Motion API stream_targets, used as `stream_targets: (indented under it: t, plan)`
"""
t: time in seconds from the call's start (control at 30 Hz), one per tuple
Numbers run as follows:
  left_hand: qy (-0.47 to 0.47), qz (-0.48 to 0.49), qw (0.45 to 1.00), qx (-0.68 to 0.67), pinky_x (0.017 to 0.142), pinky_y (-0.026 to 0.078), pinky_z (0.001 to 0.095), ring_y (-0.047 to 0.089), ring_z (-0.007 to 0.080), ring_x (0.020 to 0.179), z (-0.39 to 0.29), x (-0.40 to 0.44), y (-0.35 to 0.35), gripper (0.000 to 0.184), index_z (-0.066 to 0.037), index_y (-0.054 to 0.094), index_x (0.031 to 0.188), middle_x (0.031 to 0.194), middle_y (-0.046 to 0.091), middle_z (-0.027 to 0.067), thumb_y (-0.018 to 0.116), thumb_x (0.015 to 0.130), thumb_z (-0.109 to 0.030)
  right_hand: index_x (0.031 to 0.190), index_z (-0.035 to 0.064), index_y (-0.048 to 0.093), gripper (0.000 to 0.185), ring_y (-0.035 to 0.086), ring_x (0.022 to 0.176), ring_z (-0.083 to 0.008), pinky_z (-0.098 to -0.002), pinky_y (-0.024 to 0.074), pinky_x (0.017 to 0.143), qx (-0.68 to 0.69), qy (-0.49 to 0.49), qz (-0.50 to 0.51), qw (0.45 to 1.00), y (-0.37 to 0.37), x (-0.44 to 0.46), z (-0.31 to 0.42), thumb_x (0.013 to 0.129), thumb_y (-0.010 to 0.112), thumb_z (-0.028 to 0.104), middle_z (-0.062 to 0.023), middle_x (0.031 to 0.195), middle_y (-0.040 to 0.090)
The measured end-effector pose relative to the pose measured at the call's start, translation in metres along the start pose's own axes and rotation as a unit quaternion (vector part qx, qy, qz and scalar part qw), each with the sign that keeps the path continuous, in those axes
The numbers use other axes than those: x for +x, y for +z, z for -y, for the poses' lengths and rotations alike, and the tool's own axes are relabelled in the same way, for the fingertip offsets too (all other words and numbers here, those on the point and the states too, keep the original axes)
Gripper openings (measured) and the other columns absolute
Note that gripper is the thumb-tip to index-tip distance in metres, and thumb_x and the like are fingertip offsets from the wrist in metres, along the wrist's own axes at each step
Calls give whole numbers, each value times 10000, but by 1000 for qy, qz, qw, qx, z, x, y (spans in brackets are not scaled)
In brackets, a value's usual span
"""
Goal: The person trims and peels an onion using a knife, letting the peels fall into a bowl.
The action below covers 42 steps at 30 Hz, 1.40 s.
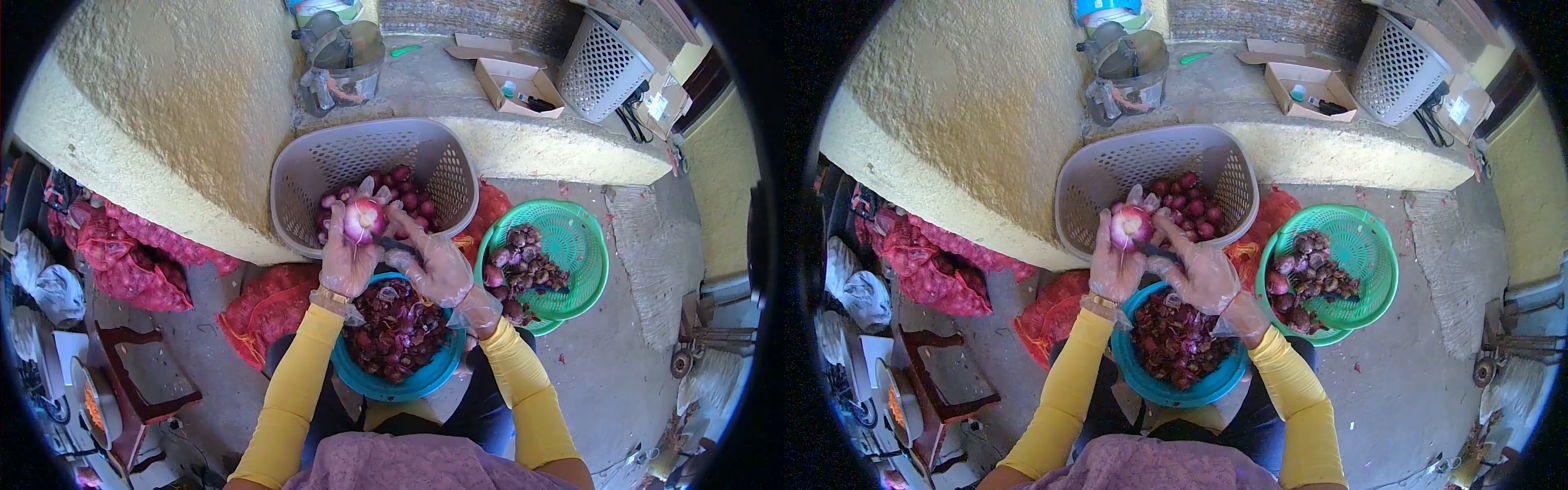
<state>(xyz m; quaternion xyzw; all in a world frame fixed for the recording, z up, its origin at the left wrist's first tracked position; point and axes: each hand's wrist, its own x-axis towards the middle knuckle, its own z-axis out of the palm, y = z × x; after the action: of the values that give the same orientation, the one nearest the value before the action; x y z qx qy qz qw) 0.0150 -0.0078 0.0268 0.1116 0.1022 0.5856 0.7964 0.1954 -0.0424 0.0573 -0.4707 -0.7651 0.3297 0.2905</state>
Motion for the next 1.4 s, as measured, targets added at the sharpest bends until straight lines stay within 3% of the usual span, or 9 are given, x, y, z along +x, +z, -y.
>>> stream_targets:
  t: [0.13,0.2,0.33,0.5,0.73,0.83,1.0,1.23,1.4]
  plan:
    - [8,22,998,54,1151,426,498,546,346,1321,-1,-3,4,551,-41,464,1482,1416,583,185,437,1096,-433,1607,25,229,820,683,993,-457,-482,519,881,10,13,22,1000,1,1,3,943,676,202,-252,1220,688]
    - [-2,5,998,55,1153,426,504,552,355,1316,1,-3,8,553,-42,458,1488,1414,583,191,438,1095,-430,1618,42,220,881,678,834,-485,-543,524,738,-10,-33,-6,999,7,3,-6,911,700,254,-253,958,719]
    - [-15,-7,998,57,1147,433,514,559,379,1311,7,-5,12,561,-48,441,1508,1419,577,206,435,1095,-427,1622,47,208,882,671,861,-499,-549,525,763,11,-93,-68,993,14,5,-6,914,694,245,-278,970,708]
    - [-25,-4,999,30,1149,432,513,551,384,1322,8,-3,7,568,-54,433,1518,1425,571,212,438,1093,-430,1631,31,143,871,692,1039,-453,-440,522,928,30,-11,16,999,4,3,3,945,667,151,-241,1128,728]
    - [-29,1,998,53,1183,403,487,521,349,1355,7,-5,8,613,-60,360,1565,1518,488,200,418,1094,-448,1627,20,145,870,698,1016,-454,-446,524,915,29,-30,-2,999,9,3,-3,941,666,138,-251,1102,730]
    - [-34,-2,998,55,1184,403,483,518,346,1359,8,-4,6,620,-63,358,1566,1518,489,195,427,1090,-454,1618,21,196,882,666,837,-512,-540,528,753,31,-50,-30,998,13,4,-8,916,682,244,-303,931,692]
    - [-33,-4,998,61,1184,403,477,511,333,1371,9,-4,5,619,-71,363,1568,1518,491,191,434,1088,-456,1631,44,150,851,695,1016,-460,-447,514,917,45,-10,7,999,6,2,0,951,654,133,-262,1075,726]
    - [33,1,996,87,1190,394,461,515,310,1371,16,-9,15,618,-79,381,1562,1518,499,171,457,1079,-457,1627,32,177,844,692,967,-486,-484,537,875,91,-90,-71,989,23,4,-7,956,662,195,-288,1046,713]
    - [35,-22,997,71,1185,390,478,520,351,1355,21,-7,1,588,-82,399,1549,1506,521,163,440,1086,-441,1640,52,131,849,557,1310,-449,-428,465,1066,96,-83,-94,987,31,6,-3,980,643,207,-283,1531,458]
